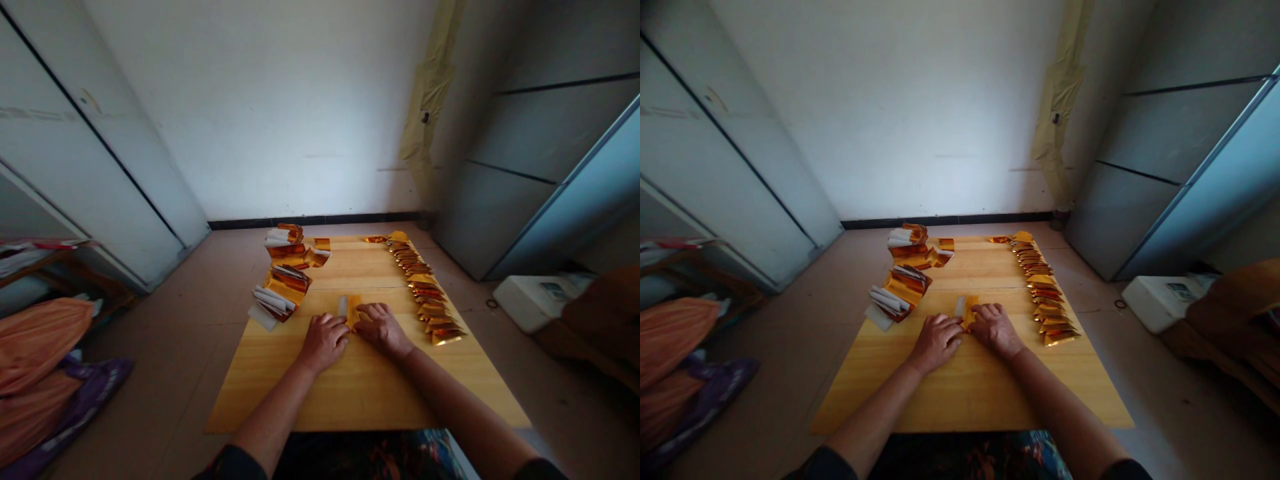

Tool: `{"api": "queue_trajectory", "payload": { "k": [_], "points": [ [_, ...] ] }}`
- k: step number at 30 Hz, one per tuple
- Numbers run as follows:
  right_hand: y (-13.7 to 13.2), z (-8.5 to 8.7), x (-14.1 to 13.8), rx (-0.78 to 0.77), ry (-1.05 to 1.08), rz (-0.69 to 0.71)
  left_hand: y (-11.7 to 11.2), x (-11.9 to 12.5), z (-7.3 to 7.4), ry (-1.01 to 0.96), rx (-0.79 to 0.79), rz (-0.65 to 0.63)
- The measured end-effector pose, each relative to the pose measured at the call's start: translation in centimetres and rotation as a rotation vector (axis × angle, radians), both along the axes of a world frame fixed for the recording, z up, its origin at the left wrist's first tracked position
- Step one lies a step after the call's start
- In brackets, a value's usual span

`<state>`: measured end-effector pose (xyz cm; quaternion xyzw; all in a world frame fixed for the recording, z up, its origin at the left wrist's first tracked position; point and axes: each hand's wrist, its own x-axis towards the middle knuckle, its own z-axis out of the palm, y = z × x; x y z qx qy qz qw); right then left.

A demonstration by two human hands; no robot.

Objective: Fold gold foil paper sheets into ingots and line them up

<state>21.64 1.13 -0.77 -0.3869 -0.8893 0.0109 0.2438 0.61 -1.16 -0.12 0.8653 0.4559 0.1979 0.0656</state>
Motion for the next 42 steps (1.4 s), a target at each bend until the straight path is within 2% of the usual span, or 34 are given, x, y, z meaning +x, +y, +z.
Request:
{"api": "queue_trajectory", "payload": {
  "k": [5, 9, 16, 19, 24, 26, 36, 42],
  "points": [
    [0.9, -0.4, 0.2, -0.136, 0.109, 0.051, -0.2, -0.4, 0.6, 0.037, -0.025, -0.031],
    [2.1, -0.5, -0.2, -0.199, 0.115, 0.064, -0.3, -0.5, 0.7, 0.049, -0.017, -0.04],
    [1.7, -0.3, 0.7, -0.179, 0.128, 0.107, -0.3, -0.5, 0.5, 0.036, -0.035, -0.033],
    [0.9, -0.3, 1.4, -0.152, 0.069, 0.06, -0.2, -0.6, 0.2, 0.01, -0.039, -0.026],
    [0.6, -0.5, 1.6, -0.095, -0.027, -0.163, -0.1, -0.6, -0.1, -0.016, -0.058, -0.017],
    [0.7, -0.7, 1.4, -0.103, -0.023, -0.19, -0.2, -0.6, 0.0, -0.015, -0.065, -0.02],
    [1.4, -2.3, 0.8, -0.166, 0.201, -0.17, -0.2, -0.6, -0.1, -0.008, -0.053, -0.026],
    [0.0, -0.8, 0.3, -0.139, 0.152, -0.026, -0.2, -0.6, 0.0, 0.0, -0.043, -0.021]
  ]
}}
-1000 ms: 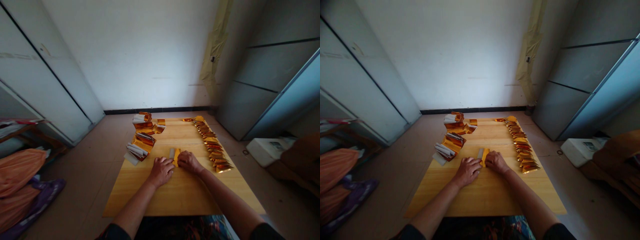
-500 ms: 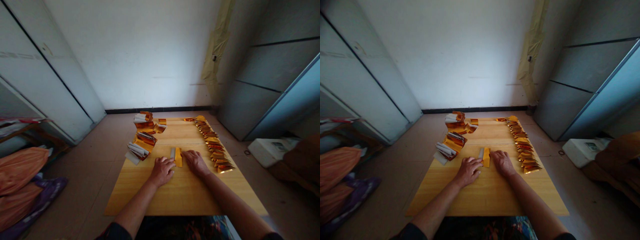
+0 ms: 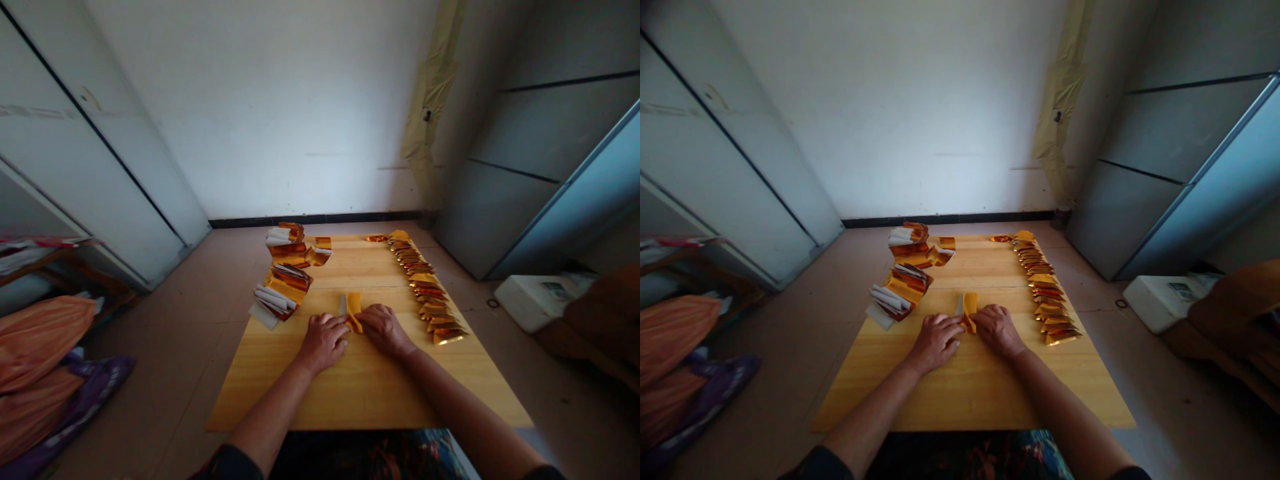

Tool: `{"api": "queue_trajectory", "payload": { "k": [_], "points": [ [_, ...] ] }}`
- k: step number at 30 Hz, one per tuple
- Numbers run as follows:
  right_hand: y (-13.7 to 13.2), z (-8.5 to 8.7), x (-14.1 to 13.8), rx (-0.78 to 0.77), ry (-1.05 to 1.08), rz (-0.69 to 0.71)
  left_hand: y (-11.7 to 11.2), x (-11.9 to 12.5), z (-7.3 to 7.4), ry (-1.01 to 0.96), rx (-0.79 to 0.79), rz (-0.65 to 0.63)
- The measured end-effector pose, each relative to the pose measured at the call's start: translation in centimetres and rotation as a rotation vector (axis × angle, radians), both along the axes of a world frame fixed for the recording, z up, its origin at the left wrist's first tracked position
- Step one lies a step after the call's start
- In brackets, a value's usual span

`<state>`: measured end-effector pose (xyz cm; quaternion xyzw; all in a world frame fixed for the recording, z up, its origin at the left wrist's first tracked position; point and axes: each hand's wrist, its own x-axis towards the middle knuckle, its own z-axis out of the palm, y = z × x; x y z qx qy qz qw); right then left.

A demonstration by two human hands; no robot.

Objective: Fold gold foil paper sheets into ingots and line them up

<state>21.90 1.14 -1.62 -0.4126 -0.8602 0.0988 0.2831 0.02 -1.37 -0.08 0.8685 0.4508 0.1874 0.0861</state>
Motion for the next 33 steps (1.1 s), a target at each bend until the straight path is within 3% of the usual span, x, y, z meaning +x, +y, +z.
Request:
{"api": "queue_trajectory", "payload": {
  "k": [4, 8, 18, 28, 33],
  "points": [
    [-0.3, 0.9, -0.5, 0.041, -0.072, -0.015, 0.0, 0.0, 0.1, -0.002, 0.003, -0.01],
    [0.4, 0.7, -0.6, 0.052, -0.08, -0.028, 0.0, -0.1, 0.0, 0.01, -0.009, -0.014],
    [2.1, 0.4, -0.8, -0.098, -0.014, 0.021, 0.1, -0.1, -0.2, 0.013, -0.031, -0.01],
    [3.5, 0.1, -0.1, -0.15, -0.063, 0.089, -0.1, -0.3, 0.9, 0.122, 0.012, -0.04],
    [3.1, 0.7, -0.9, -0.158, -0.125, 0.014, -0.1, -0.2, 0.9, 0.138, 0.033, -0.047]
  ]
}}
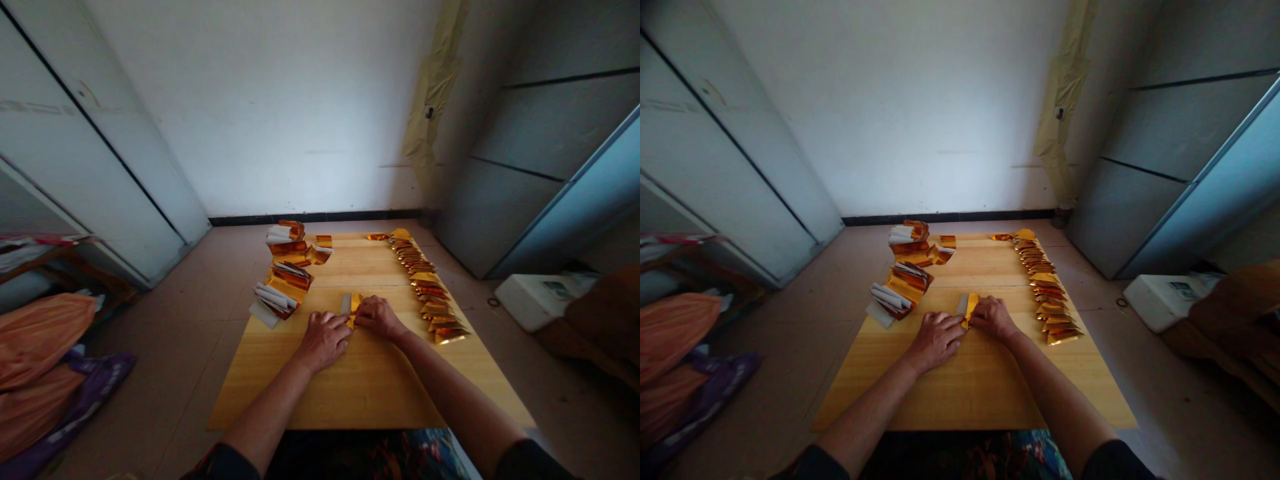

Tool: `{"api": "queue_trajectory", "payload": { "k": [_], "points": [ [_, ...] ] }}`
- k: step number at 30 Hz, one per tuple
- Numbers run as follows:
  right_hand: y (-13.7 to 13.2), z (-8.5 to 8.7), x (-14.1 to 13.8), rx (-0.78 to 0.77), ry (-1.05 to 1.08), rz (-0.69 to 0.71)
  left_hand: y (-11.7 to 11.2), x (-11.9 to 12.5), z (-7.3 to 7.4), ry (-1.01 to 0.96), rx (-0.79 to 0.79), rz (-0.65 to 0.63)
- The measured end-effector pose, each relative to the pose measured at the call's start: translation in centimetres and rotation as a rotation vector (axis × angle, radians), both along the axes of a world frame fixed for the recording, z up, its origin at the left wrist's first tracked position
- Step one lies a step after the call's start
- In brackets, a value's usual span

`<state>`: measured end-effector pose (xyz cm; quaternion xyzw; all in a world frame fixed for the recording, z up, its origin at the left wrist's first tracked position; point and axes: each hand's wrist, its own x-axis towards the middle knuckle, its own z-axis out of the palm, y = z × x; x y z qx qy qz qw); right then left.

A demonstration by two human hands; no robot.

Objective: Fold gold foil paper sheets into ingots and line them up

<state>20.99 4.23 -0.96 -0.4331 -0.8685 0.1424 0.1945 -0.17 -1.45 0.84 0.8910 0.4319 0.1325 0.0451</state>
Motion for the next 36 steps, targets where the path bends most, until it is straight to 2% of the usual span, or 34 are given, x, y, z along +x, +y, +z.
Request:
{"api": "queue_trajectory", "payload": {
  "k": [6, 12, 19, 36],
  "points": [
    [-1.4, 1.0, -1.3, 0.069, -0.144, -0.079, -0.1, 0.0, -0.4, -0.024, -0.023, 0.004],
    [-1.7, 1.2, -1.9, 0.112, -0.249, -0.096, -0.3, -0.2, -0.4, -0.007, -0.024, -0.001],
    [-2.0, 0.7, -2.1, 0.134, -0.213, -0.145, -0.9, 0.0, -0.4, 0.028, 0.009, 0.016],
    [-2.2, 0.8, -2.5, 0.102, -0.21, -0.18, -1.7, 0.6, -0.5, 0.054, 0.024, 0.055]
  ]
}}
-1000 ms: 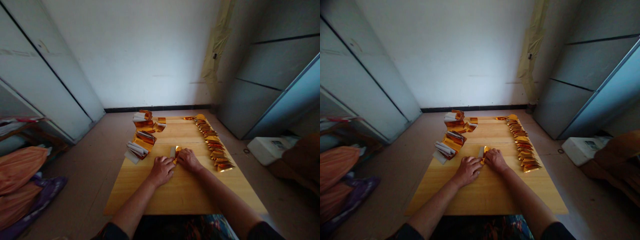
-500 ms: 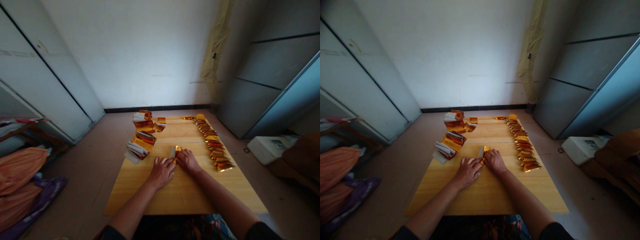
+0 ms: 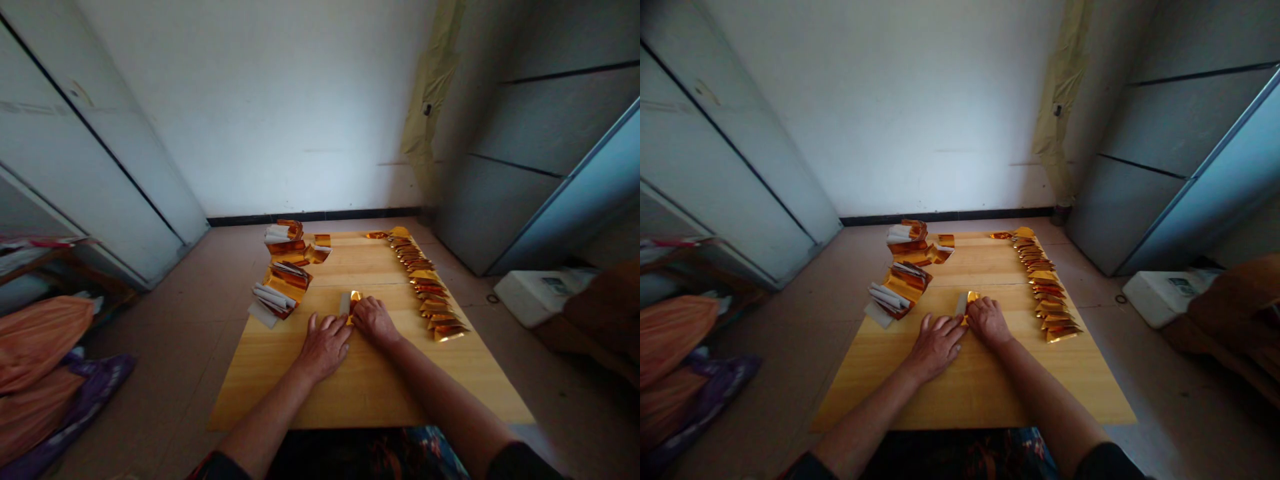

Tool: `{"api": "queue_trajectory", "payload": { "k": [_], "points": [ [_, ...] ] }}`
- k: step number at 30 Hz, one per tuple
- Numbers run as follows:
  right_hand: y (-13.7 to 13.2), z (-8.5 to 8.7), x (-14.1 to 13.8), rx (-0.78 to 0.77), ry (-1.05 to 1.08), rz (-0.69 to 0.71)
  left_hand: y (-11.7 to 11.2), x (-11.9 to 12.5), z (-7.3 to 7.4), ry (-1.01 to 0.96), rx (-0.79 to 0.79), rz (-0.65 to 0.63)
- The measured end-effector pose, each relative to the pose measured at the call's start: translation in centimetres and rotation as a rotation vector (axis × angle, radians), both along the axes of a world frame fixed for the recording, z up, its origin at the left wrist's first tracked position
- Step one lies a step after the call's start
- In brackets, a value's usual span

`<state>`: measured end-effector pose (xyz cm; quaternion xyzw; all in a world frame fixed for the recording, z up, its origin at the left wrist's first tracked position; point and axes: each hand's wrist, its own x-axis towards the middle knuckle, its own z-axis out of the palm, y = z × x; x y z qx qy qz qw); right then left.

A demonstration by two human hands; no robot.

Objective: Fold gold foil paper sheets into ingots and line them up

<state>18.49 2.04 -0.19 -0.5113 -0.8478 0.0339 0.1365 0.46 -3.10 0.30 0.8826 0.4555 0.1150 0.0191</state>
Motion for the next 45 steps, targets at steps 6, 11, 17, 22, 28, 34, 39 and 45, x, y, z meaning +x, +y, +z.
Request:
{"api": "queue_trajectory", "payload": {
  "k": [6, 11, 17, 22, 28, 34, 39, 45],
  "points": [
    [-0.2, 0.4, 0.2, -0.043, 0.107, -0.055, -0.1, 0.4, 0.1, -0.022, 0.004, 0.016],
    [0.9, -0.4, 0.8, -0.055, 0.18, -0.06, -0.3, 0.5, 0.3, -0.029, 0.001, 0.034],
    [1.9, -1.5, 1.4, -0.104, 0.288, -0.035, -0.2, 0.6, 0.4, -0.04, -0.013, 0.033],
    [1.9, -1.8, 1.5, -0.104, 0.292, -0.04, -0.2, 0.6, 0.4, -0.051, -0.008, 0.04],
    [2.2, -1.1, 1.9, -0.085, 0.258, 0.015, 0.2, 1.4, 0.3, -0.096, 0.024, 0.093],
    [-0.3, 0.9, 1.4, -0.024, -0.007, -0.025, 1.2, 3.3, 0.3, -0.143, 0.075, 0.196],
    [-2.0, 1.4, 0.2, -0.014, -0.124, -0.087, 2.1, 2.4, -0.3, -0.157, 0.106, 0.209],
    [-3.2, 1.6, -0.9, -0.06, -0.12, -0.042, 3.3, 0.3, -1.2, -0.186, 0.127, 0.057]
  ]
}}
